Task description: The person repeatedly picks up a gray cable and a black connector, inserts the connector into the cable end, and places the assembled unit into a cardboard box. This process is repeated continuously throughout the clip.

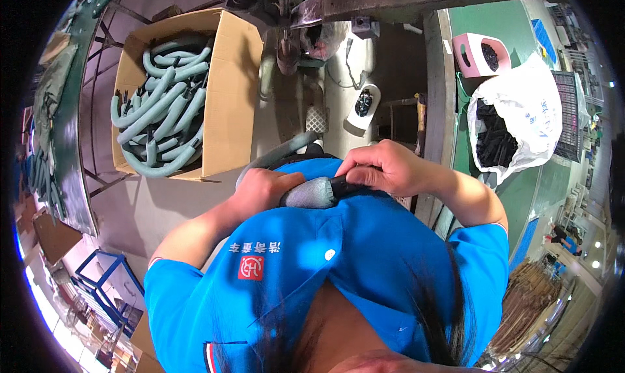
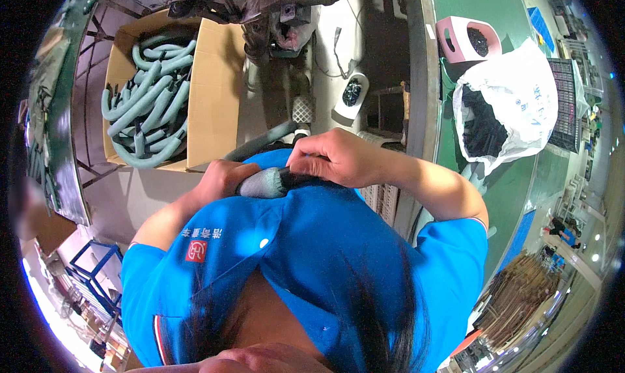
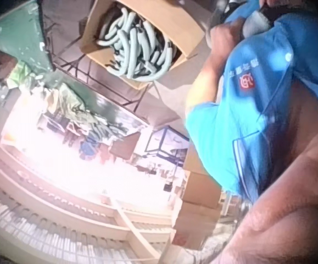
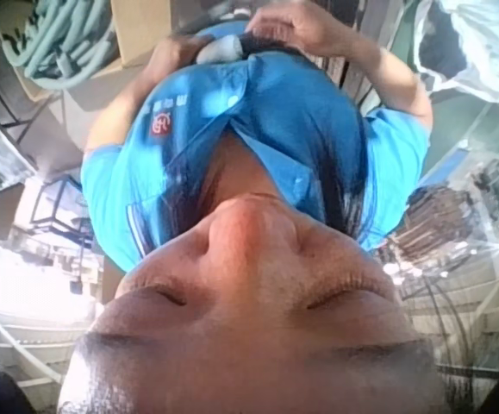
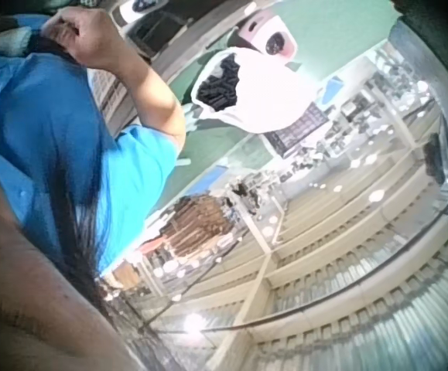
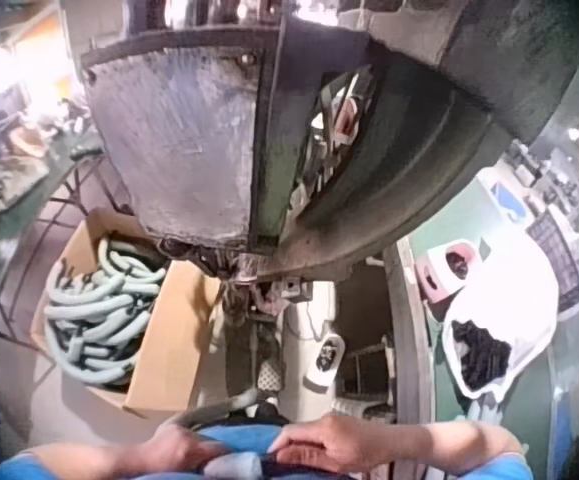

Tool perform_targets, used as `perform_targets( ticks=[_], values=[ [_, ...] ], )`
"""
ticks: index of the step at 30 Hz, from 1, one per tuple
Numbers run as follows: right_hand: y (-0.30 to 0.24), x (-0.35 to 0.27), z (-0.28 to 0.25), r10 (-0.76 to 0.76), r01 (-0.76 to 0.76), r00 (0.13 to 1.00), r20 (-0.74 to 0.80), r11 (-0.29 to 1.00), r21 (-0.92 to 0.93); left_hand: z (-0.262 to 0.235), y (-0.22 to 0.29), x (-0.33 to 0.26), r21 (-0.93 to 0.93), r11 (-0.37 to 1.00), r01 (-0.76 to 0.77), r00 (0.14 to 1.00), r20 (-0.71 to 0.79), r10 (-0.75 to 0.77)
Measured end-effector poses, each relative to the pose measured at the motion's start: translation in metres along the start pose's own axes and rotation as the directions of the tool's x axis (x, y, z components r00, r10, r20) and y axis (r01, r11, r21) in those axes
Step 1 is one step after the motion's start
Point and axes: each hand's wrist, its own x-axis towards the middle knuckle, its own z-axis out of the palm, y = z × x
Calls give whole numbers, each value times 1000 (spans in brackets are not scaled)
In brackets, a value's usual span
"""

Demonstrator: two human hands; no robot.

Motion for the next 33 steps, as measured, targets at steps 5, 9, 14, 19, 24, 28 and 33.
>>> perform_targets(
  ticks=[5,9,14,19,24,28,33],
  values=[
    [-3,2,6,188,-157,975,-119,961,227,0,1,-7,-6,1000,26,988,-151,-26],
    [26,19,11,122,-66,950,-287,978,197,-10,-7,-10,61,997,52,969,-244,-36],
    [79,71,-9,58,-20,871,-488,996,83,-38,-34,9,269,947,174,938,-339,-76],
    [81,130,-51,58,-96,733,-677,995,-19,-92,-78,41,334,916,221,926,-368,-89],
    [112,169,-78,-517,-14,492,-700,799,-601,-130,-76,63,345,919,192,908,-417,-33],
    [133,180,-103,-572,76,496,-653,778,-624,-140,-78,74,383,900,208,899,-437,-22],
    [115,155,-121,105,-38,800,-590,992,124,-131,-88,53,371,924,93,878,-468,99]
  ],
)
